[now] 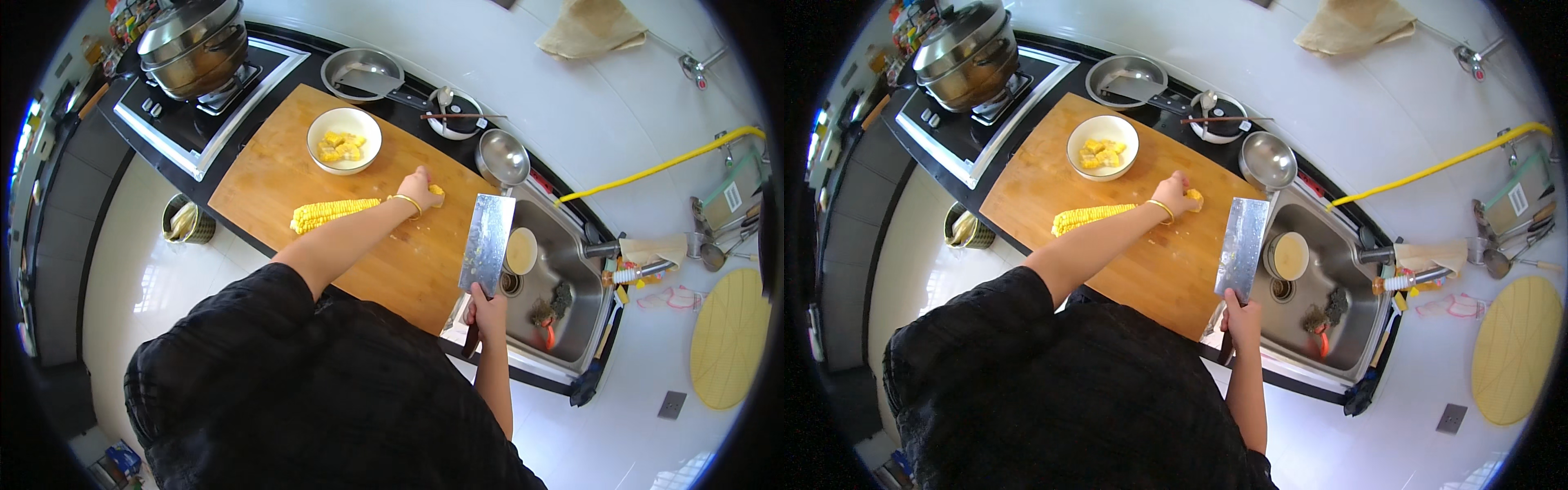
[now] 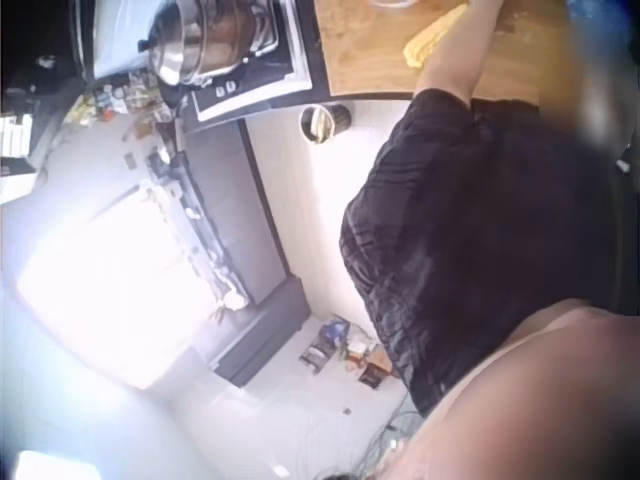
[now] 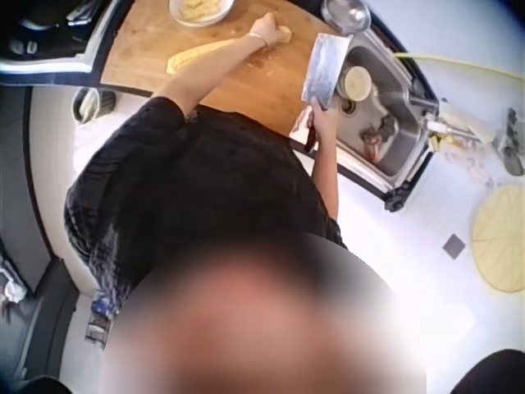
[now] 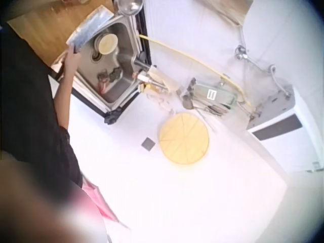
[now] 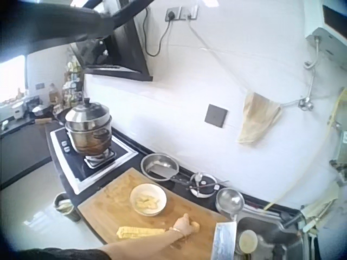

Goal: The person cuts a corn cob into smaller segments on a wooden cutting board using a large knife. They then transfer the cut corn pieces into a white bowl. The person handles the corn cob and the knife throughout the process.

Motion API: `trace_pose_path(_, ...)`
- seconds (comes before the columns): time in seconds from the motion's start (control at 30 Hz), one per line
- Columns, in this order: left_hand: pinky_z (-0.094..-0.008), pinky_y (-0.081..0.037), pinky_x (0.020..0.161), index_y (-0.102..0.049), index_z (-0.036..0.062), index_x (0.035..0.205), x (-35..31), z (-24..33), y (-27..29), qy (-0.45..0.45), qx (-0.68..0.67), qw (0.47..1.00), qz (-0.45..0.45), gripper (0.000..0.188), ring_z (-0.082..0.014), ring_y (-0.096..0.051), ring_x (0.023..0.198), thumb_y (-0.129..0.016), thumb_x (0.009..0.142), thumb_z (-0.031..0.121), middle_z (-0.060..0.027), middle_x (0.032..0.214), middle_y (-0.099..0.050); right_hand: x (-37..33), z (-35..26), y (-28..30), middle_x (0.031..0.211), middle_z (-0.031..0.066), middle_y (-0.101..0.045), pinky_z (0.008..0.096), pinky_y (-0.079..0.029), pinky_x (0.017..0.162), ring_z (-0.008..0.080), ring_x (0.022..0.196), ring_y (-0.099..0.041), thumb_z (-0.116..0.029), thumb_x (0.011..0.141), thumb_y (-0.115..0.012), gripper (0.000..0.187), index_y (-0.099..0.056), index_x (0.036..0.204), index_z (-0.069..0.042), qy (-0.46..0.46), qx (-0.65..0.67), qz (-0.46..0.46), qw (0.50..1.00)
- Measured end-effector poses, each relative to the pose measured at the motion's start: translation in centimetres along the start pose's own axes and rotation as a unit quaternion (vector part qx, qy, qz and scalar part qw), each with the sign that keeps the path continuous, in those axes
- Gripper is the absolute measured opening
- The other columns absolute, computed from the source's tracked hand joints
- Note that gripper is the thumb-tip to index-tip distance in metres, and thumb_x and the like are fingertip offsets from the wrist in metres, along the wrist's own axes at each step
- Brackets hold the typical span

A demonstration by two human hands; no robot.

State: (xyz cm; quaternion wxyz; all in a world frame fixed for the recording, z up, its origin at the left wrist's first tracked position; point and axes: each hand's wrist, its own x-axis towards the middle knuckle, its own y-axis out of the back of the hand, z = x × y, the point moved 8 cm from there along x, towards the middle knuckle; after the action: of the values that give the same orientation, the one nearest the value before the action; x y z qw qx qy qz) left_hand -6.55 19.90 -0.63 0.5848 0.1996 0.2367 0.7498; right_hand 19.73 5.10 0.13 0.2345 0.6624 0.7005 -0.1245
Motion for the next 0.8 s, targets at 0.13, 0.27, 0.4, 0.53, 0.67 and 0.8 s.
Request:
trace_pose_path(0.13, -0.0316, -0.05, 0.067, -0.062, -0.0025, 0.081, -4.6, -3.3, -4.6, 0.216, -0.22, 0.913, -0.268, 0.032, -0.0232, -0.061, 0.068, -0.069, 0.065, 0.024, -0.0143, 0.07, -0.062, -0.6, -0.3, 0.6, 0.043, 0.0034, -0.044, 0.0268, -0.033, 0.033, 0.0119, 0.032, -0.042, -0.027, 0.084, -0.059, 0.033, -0.051, 0.065, -0.001, 0.013, -0.074, 0.002, 0.997)
trace_pose_path(0.27, -0.0324, -0.049, 0.066, -0.064, 0.0021, 0.078, -6.8, -0.6, -1.7, -0.117, 0.082, 0.984, -0.11, 0.024, -0.0242, -0.059, 0.067, -0.065, 0.067, 0.023, -0.0095, 0.068, -0.061, -1.2, -1.2, -0.1, 0.045, 0.0076, -0.049, 0.0313, -0.037, 0.038, 0.0161, 0.036, -0.048, -0.029, 0.083, -0.059, 0.037, -0.059, 0.071, 0.006, 0.012, -0.189, -0.012, 0.982)
trace_pose_path(0.4, -0.0337, -0.047, 0.062, -0.062, 0.0006, 0.08, -8.0, 1.1, 2.4, -0.115, -0.007, 0.993, -0.017, 0.02, -0.0254, -0.056, 0.067, -0.064, 0.069, 0.018, -0.0114, 0.069, -0.056, -1.0, -2.8, -1.4, 0.055, 0.0192, -0.054, 0.0393, -0.043, 0.049, 0.0301, 0.05, -0.056, -0.027, 0.082, -0.057, 0.034, -0.061, 0.074, 0.005, 0.088, -0.361, -0.019, 0.928)
trace_pose_path(0.53, -0.0313, -0.047, 0.06, -0.058, 0.0005, 0.081, -7.4, 5.3, 7.8, -0.157, -0.075, 0.978, 0.117, 0.014, -0.0247, -0.056, 0.069, -0.062, 0.074, 0.011, -0.0131, 0.077, -0.055, -0.6, -4.7, -2.8, 0.063, 0.0246, -0.056, 0.0428, -0.044, 0.056, 0.0382, 0.062, -0.058, -0.027, 0.081, -0.056, 0.033, -0.062, 0.074, 0.005, 0.125, -0.42, -0.026, 0.898)
trace_pose_path(0.67, -0.0316, -0.046, 0.06, -0.057, 0.0011, 0.082, -7.0, 8.8, 9.9, -0.216, -0.066, 0.963, 0.146, 0.012, -0.0259, -0.055, 0.071, -0.061, 0.076, 0.01, -0.0134, 0.082, -0.054, 0.3, -4.8, -2.8, 0.065, 0.0254, -0.057, 0.0441, -0.044, 0.058, 0.0392, 0.065, -0.058, -0.029, 0.081, -0.056, 0.035, -0.061, 0.074, 0.005, 0.128, -0.437, -0.028, 0.89)
trace_pose_path(0.8, -0.0352, -0.046, 0.068, -0.057, 0.0023, 0.084, -7.1, 11.2, 8.2, -0.287, 0.001, 0.95, 0.122, 0.014, -0.0293, -0.054, 0.079, -0.061, 0.077, 0.014, -0.0133, 0.087, -0.053, 0.9, -4.3, -3.3, 0.067, 0.0258, -0.057, 0.0447, -0.045, 0.061, 0.0395, 0.067, -0.058, -0.03, 0.081, -0.056, 0.036, -0.061, 0.074, 0.005, 0.13, -0.471, -0.044, 0.871)
